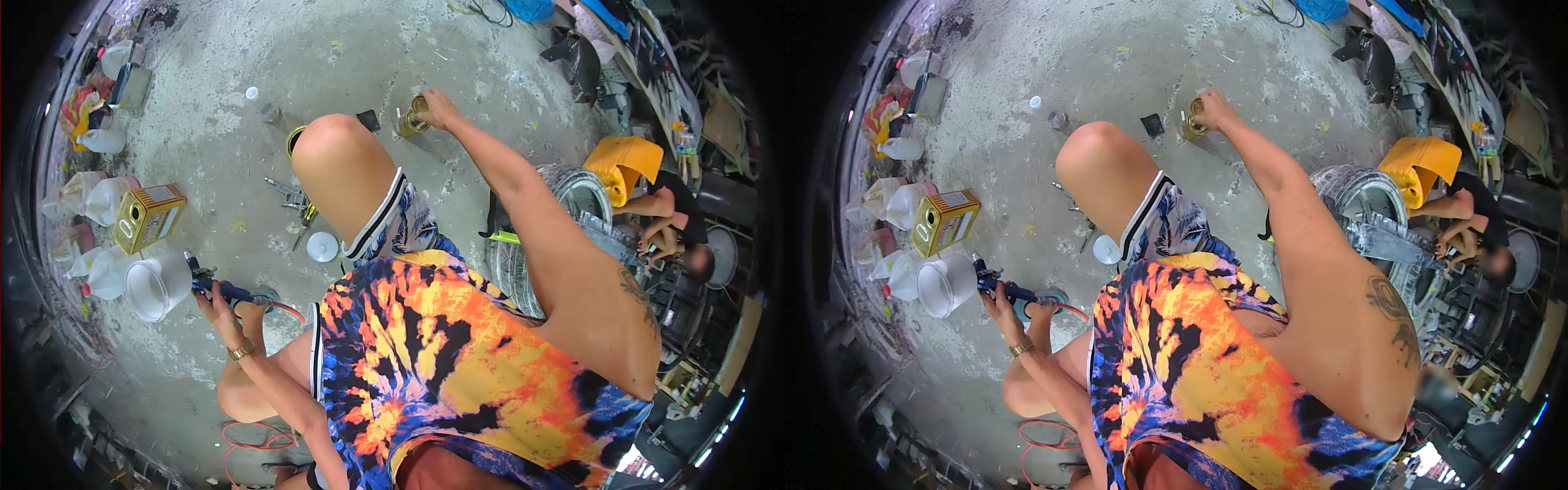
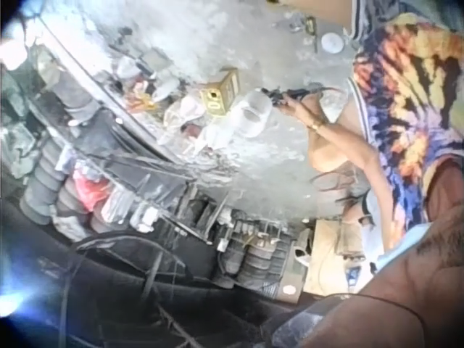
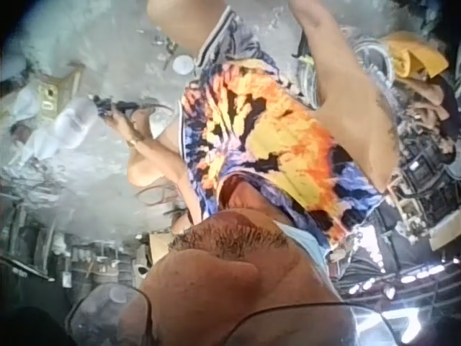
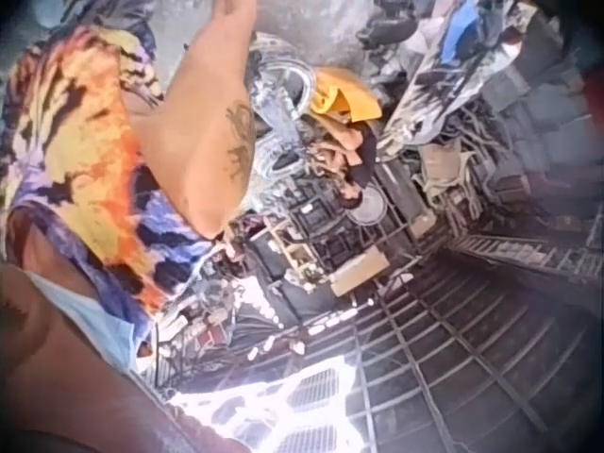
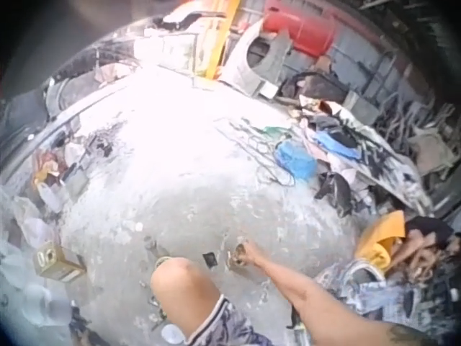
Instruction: Mixing liquid into a spray gun and preparing it for use.
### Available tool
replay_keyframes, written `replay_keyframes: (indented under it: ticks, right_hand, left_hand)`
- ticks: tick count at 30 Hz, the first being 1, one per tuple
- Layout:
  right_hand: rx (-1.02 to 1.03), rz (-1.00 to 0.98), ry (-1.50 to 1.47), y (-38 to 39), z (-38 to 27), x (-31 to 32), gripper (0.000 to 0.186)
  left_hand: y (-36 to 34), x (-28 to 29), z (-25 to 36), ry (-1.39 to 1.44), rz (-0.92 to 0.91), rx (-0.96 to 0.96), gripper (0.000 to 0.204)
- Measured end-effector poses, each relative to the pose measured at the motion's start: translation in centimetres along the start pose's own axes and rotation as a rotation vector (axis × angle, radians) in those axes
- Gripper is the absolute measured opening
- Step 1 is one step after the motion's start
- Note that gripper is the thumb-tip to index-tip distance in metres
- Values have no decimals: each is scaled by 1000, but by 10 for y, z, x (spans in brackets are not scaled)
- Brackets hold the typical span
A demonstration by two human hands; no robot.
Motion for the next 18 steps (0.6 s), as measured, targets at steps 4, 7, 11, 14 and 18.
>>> replay_keyframes:
  ticks: [4,7,11,14,18]
  right_hand:
    - [-79,58,-43,14,16,-36,63]
    - [-89,22,-40,12,6,-55,61]
    - [-17,2,-42,12,-19,-62,49]
    - [46,97,-142,45,-3,-46,44]
    - [60,185,-62,60,30,-52,59]
  left_hand:
    - [16,-9,13,-1,-60,-37,40]
    - [13,4,8,-29,-89,-63,38]
    - [36,25,-16,-367,-149,-507,34]
    - [63,12,-26,-713,-207,-706,36]
    - [70,7,-11,-285,51,-335,35]
Point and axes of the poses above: each hand's wrist, its own y-axis away from the middle knuckle, its own x-axis out of the back of the hand, z = x × y, the point moved 3 cm from there along -y, towards the middle knuckle, and after that the axes turned 9 degrees about y, right-handed, at the moved point
